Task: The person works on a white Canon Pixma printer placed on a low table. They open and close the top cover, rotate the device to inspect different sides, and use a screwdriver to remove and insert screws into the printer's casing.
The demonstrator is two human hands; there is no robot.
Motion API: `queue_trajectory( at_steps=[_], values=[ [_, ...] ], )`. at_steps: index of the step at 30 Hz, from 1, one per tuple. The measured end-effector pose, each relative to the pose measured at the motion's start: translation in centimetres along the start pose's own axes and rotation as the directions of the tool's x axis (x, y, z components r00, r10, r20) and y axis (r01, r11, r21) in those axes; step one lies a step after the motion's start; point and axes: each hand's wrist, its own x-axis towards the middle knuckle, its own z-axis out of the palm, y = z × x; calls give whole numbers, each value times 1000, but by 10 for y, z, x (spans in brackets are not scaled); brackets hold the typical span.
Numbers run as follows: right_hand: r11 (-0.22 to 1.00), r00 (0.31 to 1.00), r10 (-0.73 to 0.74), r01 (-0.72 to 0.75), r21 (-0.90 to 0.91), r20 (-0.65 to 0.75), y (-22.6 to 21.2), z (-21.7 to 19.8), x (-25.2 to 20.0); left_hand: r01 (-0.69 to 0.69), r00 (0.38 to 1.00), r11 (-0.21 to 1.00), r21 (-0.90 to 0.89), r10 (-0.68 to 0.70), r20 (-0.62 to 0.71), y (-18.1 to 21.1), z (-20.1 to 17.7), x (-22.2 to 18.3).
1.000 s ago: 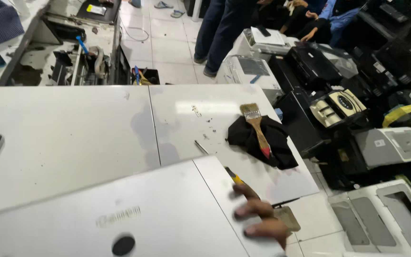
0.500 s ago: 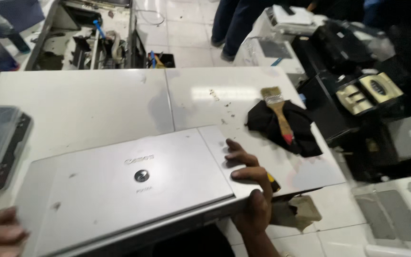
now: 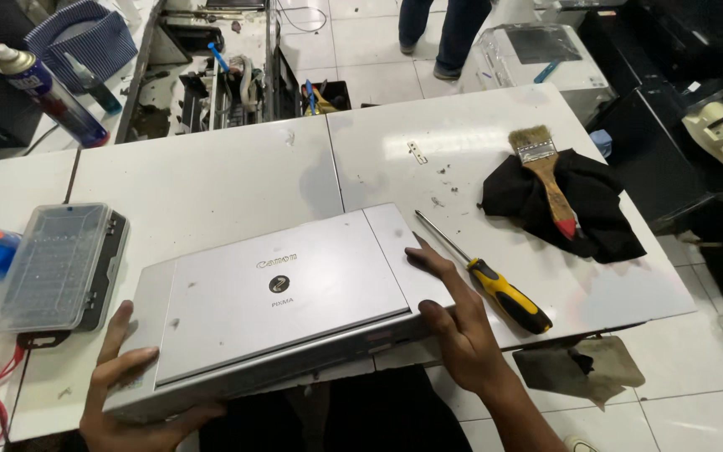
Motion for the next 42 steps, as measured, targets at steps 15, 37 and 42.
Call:
queue_trajectory(
  at_steps=[15,37,42],
  values=[
    [985,1000,31,-31,-167,-6,26,12,4,-39,999,917,397,24,44,12,14,13],
    [985,962,100,-131,-110,-252,-16,22,5,-190,977,960,205,164,138,87,-9,82],
    [984,962,19,-67,-167,-273,18,9,5,-235,967,959,156,214,139,83,-7,80]
  ],
)
